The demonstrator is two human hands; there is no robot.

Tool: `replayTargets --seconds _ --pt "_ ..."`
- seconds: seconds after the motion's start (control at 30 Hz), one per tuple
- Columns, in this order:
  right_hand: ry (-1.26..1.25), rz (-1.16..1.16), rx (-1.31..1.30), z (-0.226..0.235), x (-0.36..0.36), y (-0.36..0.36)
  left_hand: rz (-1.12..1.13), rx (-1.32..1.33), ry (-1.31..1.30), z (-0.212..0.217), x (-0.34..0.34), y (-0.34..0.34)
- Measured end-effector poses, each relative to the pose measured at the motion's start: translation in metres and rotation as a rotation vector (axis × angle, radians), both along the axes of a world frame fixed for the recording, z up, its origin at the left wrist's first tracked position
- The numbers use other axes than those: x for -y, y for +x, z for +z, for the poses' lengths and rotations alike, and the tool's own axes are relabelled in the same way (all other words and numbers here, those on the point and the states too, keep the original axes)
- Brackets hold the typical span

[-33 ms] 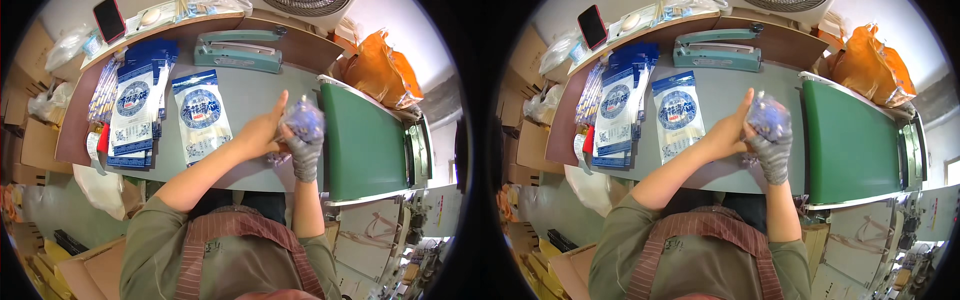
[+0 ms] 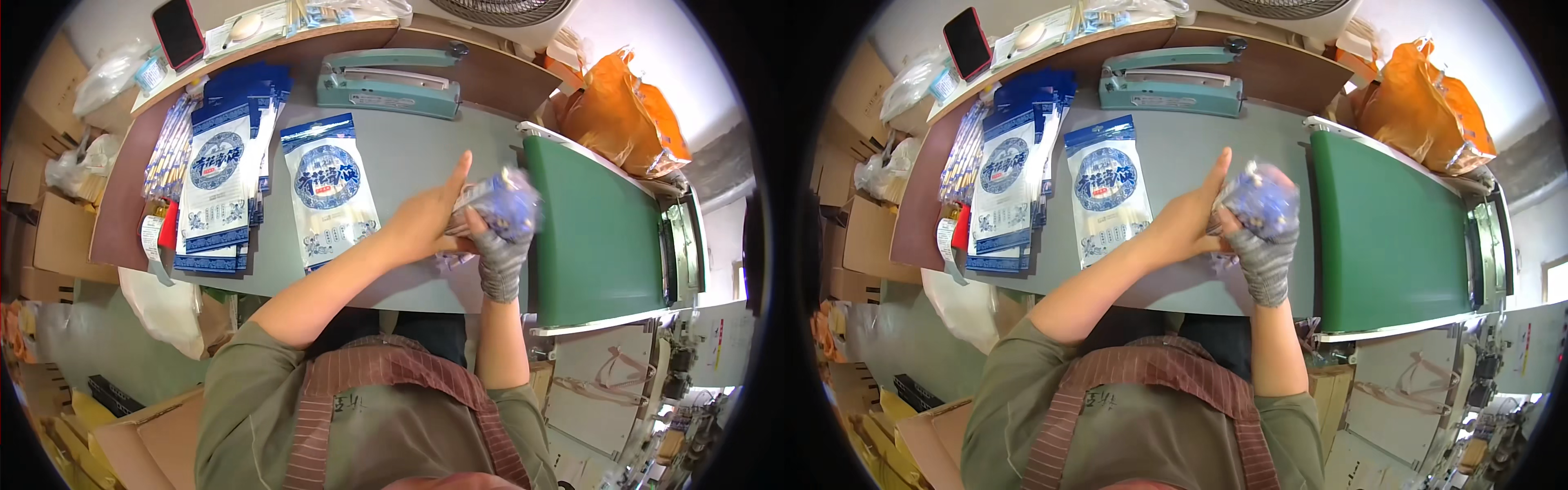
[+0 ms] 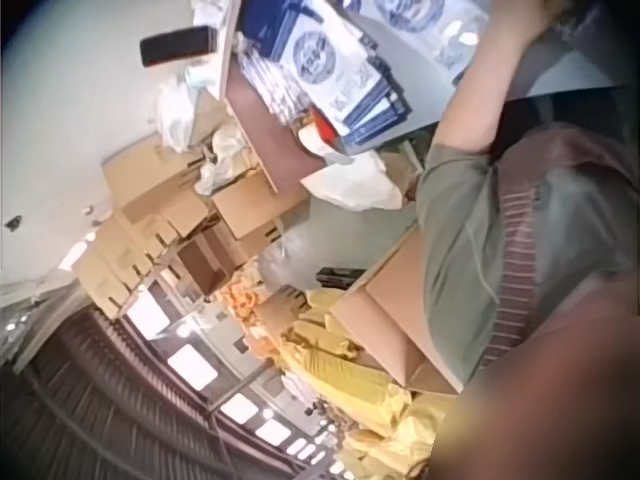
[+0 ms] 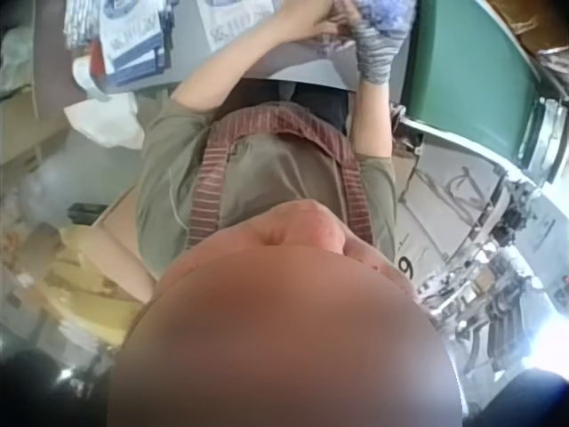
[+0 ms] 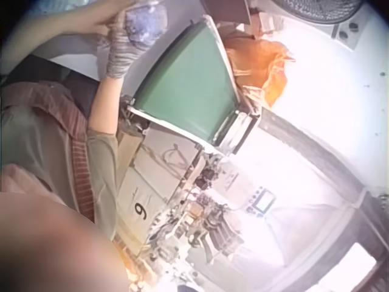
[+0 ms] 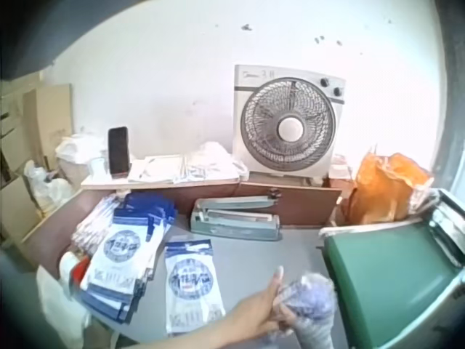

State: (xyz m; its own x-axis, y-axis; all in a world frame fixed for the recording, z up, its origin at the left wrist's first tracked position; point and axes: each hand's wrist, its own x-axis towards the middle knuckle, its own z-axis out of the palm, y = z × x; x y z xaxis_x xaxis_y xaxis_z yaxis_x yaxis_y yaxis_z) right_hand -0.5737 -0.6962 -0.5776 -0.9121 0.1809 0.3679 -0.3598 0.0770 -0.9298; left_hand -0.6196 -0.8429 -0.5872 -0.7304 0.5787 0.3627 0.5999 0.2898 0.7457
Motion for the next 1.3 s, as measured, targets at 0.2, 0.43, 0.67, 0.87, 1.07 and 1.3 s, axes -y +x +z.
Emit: replayTargets --seconds 0.2,0.43,0.67,0.87,1.07,1.3 --pt "-0.177 0.158 0.116 0.01 0.023 0.016 -0.204 0.085 0.17 -0.034 0.001 0.013" --pt "-0.211 0.149 0.178 0.022 0.029 0.037 -0.646 1.309 0.474 -0.049 0.03 0.112" --pt "-0.351 0.583 0.691 -0.048 0.054 0.034 0.036 0.315 -0.171 -0.023 0.164 0.121" --pt "-0.405 0.495 0.687 -0.048 0.07 0.034 0.724 -0.48 -0.794 -0.04 0.329 0.094" --pt "-0.327 0.503 0.671 -0.04 0.077 0.033 0.644 -0.115 -0.551 -0.028 0.352 0.061" --pt "-0.294 0.514 0.692 -0.032 0.087 0.034 0.456 0.219 -0.105 -0.026 0.367 0.024"
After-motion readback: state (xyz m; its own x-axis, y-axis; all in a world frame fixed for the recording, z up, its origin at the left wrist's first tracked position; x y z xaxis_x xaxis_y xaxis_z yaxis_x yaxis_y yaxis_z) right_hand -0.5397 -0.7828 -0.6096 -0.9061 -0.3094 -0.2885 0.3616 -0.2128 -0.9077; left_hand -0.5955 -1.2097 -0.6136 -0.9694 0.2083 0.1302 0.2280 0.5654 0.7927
